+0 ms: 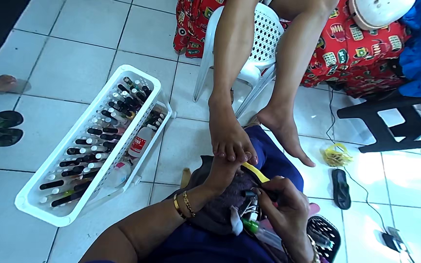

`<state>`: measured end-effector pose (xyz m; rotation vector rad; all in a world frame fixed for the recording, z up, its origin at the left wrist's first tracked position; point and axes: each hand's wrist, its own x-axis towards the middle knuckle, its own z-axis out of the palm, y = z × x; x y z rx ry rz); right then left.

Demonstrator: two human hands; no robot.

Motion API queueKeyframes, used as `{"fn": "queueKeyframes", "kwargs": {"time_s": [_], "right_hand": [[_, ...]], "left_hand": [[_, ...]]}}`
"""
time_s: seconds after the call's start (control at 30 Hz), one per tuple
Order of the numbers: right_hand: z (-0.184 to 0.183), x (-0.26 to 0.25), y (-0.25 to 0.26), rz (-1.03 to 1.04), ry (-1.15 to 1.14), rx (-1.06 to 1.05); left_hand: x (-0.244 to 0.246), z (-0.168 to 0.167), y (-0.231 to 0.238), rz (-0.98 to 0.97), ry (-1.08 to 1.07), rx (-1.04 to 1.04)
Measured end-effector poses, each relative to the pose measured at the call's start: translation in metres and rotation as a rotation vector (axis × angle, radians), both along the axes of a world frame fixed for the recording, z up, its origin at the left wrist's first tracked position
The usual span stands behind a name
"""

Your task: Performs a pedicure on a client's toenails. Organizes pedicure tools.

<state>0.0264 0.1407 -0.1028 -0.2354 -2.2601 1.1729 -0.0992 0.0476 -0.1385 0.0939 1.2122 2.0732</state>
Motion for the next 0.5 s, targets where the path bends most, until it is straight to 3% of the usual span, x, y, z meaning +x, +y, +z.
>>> {"fn": "queueKeyframes", "kwargs": {"time_s": [0.2, 0.5], "right_hand": [[-0.021, -0.021, -0.012, -0.039, -0.067, 0.182], [-0.017, -0.001, -0.017, 0.063, -0.195, 0.504]], "left_hand": [[0.000, 0.000, 0.001, 0.010, 0.009, -0.014], [0.021, -0.012, -0.035, -0.124, 0.209, -0.158]]}}
